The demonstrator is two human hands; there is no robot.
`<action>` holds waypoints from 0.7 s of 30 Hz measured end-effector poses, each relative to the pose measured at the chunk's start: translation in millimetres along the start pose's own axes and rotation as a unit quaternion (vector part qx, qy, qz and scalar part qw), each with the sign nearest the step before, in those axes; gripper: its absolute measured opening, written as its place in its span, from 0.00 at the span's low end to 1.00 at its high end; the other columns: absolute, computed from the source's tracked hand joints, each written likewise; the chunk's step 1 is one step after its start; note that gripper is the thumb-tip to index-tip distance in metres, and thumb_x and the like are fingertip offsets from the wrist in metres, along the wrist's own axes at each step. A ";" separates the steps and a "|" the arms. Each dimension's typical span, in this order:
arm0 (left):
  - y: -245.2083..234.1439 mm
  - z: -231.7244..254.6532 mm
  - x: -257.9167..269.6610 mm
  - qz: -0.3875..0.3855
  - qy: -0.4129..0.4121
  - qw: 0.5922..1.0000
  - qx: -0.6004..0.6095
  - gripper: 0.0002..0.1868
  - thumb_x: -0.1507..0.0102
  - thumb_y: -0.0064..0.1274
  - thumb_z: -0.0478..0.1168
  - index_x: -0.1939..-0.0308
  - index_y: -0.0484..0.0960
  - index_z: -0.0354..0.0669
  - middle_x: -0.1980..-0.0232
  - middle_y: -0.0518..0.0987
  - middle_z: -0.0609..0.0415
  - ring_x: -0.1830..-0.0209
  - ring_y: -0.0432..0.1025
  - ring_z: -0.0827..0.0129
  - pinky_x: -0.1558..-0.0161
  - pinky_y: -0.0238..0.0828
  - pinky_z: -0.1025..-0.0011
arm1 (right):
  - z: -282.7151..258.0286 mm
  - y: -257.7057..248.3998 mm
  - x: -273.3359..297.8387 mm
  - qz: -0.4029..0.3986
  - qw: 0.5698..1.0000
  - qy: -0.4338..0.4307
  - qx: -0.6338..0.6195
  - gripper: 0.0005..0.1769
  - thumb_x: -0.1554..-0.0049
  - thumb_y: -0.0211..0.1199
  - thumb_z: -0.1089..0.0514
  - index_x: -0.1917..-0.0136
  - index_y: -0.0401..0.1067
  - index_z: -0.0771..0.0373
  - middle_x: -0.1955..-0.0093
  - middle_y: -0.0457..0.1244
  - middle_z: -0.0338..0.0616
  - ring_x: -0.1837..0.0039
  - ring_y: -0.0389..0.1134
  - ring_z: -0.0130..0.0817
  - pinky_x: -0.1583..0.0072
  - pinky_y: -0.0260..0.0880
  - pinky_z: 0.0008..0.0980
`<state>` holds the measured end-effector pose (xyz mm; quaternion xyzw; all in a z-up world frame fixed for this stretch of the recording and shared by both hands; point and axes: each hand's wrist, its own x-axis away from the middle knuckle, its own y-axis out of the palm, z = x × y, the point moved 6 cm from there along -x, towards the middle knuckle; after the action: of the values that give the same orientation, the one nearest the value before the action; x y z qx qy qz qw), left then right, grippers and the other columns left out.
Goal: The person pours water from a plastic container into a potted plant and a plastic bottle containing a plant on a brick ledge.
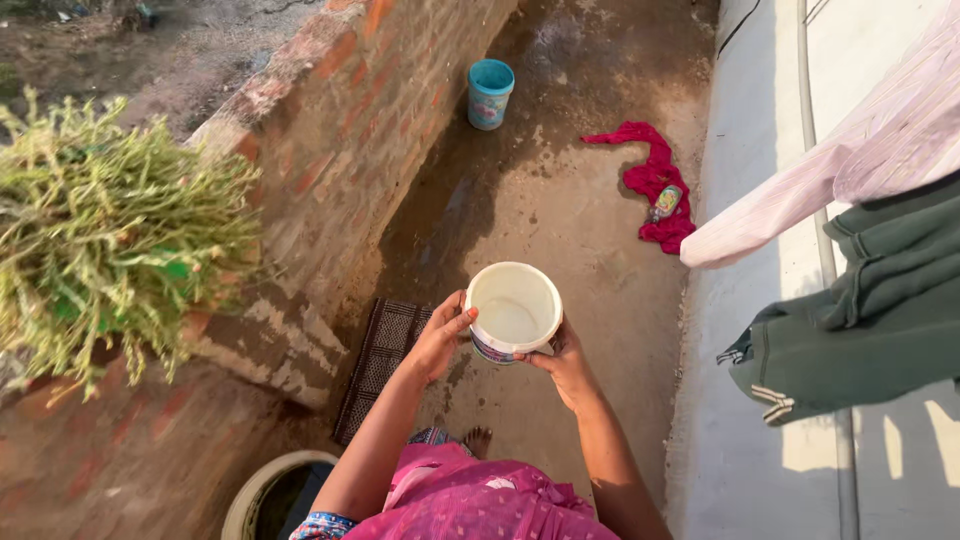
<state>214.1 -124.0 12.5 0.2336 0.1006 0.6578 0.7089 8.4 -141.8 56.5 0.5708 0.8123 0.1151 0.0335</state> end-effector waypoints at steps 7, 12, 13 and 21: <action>29.0 49.5 -230.4 -0.028 0.023 0.999 -0.039 0.30 0.41 0.61 0.60 0.43 0.73 0.48 0.40 0.74 0.57 0.37 0.67 0.66 0.42 0.67 0.58 | -50.4 -112.9 -198.8 0.014 0.998 -0.020 0.058 0.55 0.59 0.77 0.72 0.22 0.57 0.59 0.24 0.56 0.40 0.21 0.52 0.34 0.32 0.67 0.34; 27.1 47.3 -411.8 -0.037 0.065 0.997 -0.035 0.31 0.38 0.66 0.61 0.50 0.70 0.44 0.41 0.71 0.54 0.38 0.65 0.65 0.45 0.67 0.58 | -59.2 -192.5 -363.6 -0.001 0.999 -0.025 0.042 0.54 0.56 0.78 0.69 0.21 0.57 0.57 0.23 0.57 0.41 0.21 0.54 0.36 0.30 0.65 0.33; 30.4 41.0 -441.7 -0.028 0.052 0.998 -0.023 0.32 0.39 0.66 0.62 0.50 0.68 0.45 0.41 0.70 0.53 0.38 0.65 0.64 0.45 0.68 0.57 | -62.2 -208.2 -393.9 -0.014 0.998 -0.036 0.055 0.54 0.55 0.79 0.69 0.20 0.57 0.58 0.22 0.58 0.43 0.20 0.55 0.37 0.28 0.63 0.33; 52.4 139.9 -707.8 0.027 0.035 0.999 -0.018 0.50 0.48 0.66 0.64 0.28 0.60 0.54 0.25 0.63 0.53 0.26 0.60 0.59 0.38 0.67 0.55 | -109.3 -300.7 -663.6 -0.033 0.999 0.026 0.013 0.54 0.58 0.76 0.71 0.22 0.57 0.56 0.25 0.57 0.40 0.23 0.57 0.36 0.34 0.71 0.35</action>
<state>149.7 -844.0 42.0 0.2004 0.1077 0.6859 0.6913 -58.7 -875.3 43.9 0.5408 0.8327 0.1186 0.0087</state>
